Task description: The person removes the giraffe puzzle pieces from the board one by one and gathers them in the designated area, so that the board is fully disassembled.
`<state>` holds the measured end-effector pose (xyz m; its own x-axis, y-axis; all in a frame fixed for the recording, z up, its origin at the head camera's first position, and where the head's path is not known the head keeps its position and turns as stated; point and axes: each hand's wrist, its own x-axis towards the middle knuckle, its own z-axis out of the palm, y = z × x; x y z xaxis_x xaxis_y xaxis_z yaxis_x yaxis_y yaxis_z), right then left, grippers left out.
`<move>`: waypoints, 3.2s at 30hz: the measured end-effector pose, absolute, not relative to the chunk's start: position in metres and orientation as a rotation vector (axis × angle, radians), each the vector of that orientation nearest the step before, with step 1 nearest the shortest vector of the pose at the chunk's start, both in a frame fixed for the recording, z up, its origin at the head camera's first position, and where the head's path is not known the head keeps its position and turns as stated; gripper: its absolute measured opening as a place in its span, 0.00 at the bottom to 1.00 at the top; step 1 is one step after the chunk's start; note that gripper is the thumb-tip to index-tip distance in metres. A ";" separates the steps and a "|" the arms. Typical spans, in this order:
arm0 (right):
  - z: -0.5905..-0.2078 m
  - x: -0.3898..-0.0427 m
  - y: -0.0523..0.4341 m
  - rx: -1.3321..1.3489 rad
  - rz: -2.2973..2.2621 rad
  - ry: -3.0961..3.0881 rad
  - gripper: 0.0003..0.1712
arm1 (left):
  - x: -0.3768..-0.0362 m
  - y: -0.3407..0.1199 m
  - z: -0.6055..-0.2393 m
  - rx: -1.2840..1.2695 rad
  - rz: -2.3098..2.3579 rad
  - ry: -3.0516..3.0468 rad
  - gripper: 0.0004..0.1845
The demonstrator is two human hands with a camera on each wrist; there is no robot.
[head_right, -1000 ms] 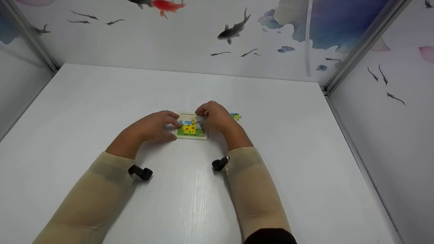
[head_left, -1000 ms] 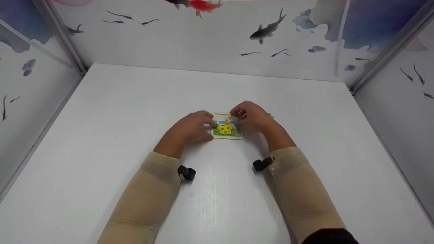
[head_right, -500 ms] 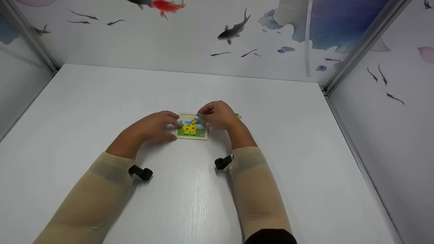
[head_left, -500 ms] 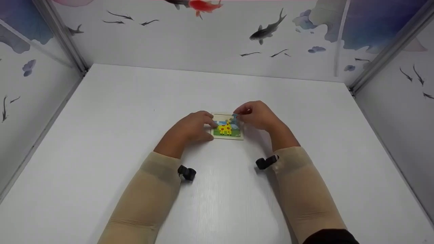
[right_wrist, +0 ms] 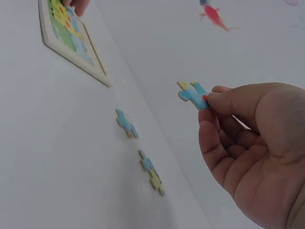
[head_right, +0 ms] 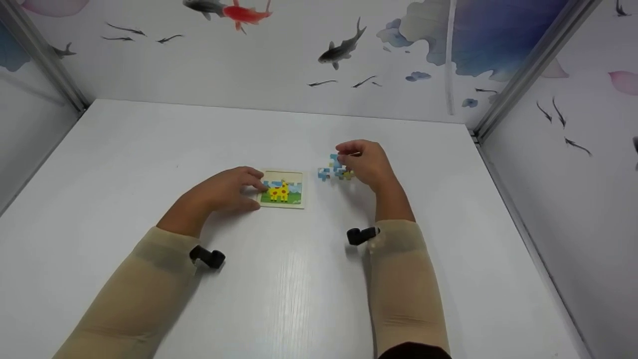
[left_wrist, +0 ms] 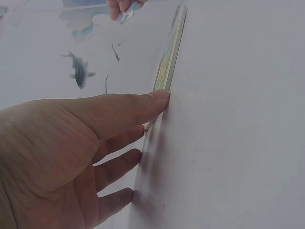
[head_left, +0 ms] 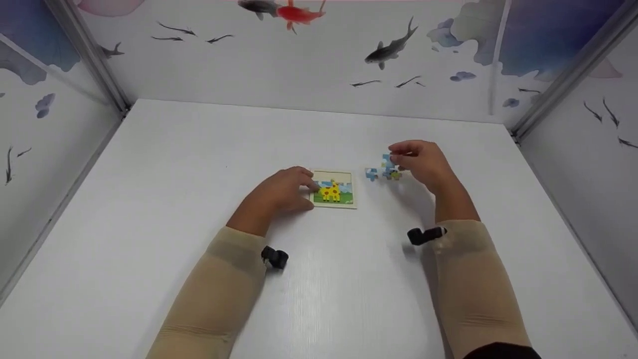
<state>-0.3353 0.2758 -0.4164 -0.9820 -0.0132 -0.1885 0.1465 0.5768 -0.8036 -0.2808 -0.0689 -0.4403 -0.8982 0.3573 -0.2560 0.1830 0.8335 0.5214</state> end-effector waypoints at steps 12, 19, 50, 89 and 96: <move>-0.433 -0.333 0.334 0.261 -1.350 2.626 0.22 | -0.282 -0.071 -0.441 0.458 0.702 2.644 0.26; -0.442 -0.335 0.339 0.362 -1.306 2.595 0.21 | -0.284 -0.072 -0.443 0.451 0.699 2.648 0.26; -0.420 -0.328 0.254 0.116 -1.215 2.654 0.21 | -0.282 -0.071 -0.442 0.443 0.691 2.674 0.24; -0.448 -0.324 0.145 -0.341 -0.945 2.523 0.21 | -0.288 -0.077 -0.443 0.571 0.699 2.665 0.15; -0.449 -0.322 0.143 -0.345 -0.911 2.546 0.21 | -0.288 -0.079 -0.442 0.595 0.690 2.653 0.16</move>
